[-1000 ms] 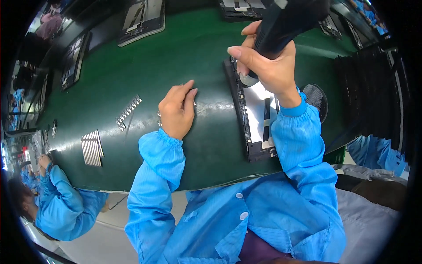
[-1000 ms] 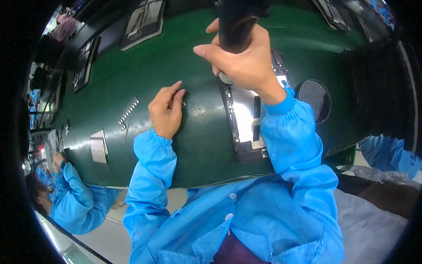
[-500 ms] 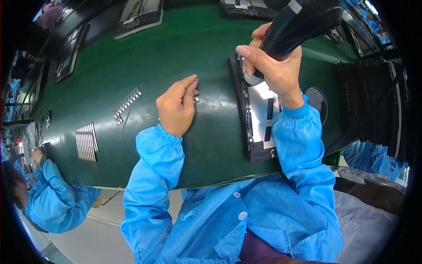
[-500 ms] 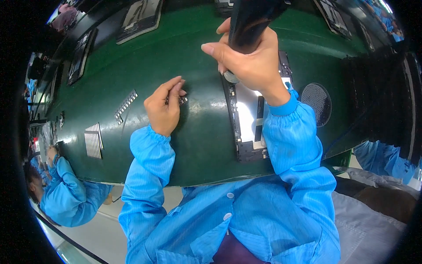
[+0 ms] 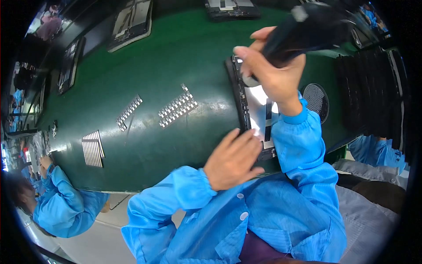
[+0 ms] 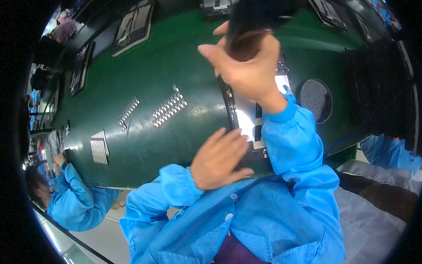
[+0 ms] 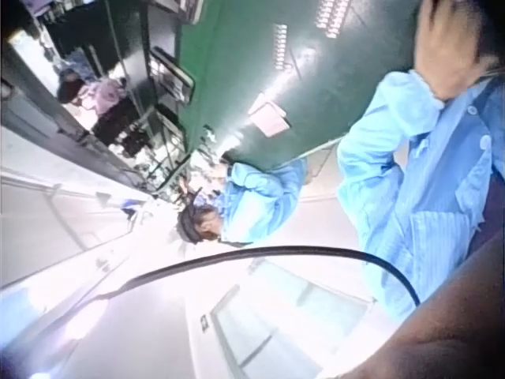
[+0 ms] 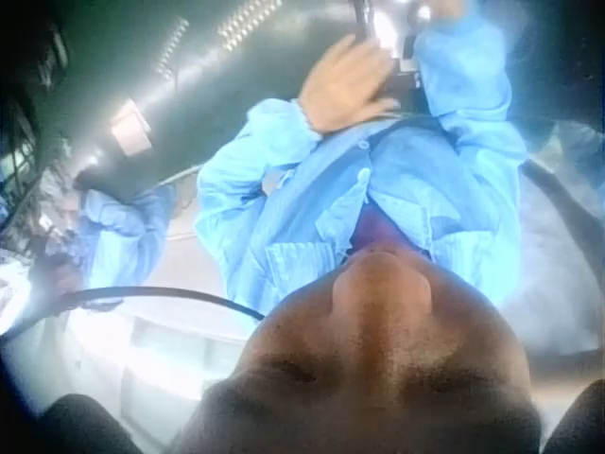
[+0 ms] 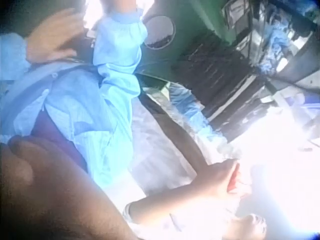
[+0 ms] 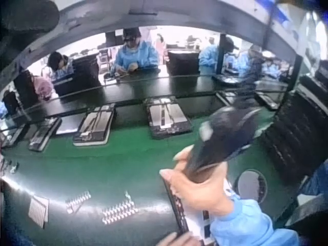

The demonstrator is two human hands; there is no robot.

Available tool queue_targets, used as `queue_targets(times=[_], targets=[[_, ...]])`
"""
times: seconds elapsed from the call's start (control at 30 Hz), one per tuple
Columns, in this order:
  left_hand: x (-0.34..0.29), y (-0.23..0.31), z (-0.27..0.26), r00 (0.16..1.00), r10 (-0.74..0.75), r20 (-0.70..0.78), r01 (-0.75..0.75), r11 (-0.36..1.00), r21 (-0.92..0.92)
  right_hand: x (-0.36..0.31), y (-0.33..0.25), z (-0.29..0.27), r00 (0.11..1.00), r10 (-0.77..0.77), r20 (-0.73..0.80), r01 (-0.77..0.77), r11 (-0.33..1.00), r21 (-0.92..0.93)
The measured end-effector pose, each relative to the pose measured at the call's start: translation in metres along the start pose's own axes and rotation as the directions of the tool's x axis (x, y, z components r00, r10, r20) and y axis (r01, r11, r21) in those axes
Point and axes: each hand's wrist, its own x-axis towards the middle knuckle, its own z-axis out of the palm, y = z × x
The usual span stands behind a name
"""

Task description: The person assembles internal components into a tablet housing by securing a circuit board with screws into a tablet frame using an electric screwdriver.

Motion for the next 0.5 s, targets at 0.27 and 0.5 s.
queue_targets(times=[0.27,0.5], targets=[[0.047,-0.089,-0.03,0.823,0.341,0.455,-0.383,0.924,-0.001,-0.002,-0.038,-0.08,0.952,-0.208,-0.223,0.216,0.976,0.014],[0.132,-0.134,-0.03,0.795,0.467,0.386,-0.523,0.851,0.049,-0.038,-0.047,-0.113,0.936,-0.163,-0.313,0.196,0.977,0.078]])
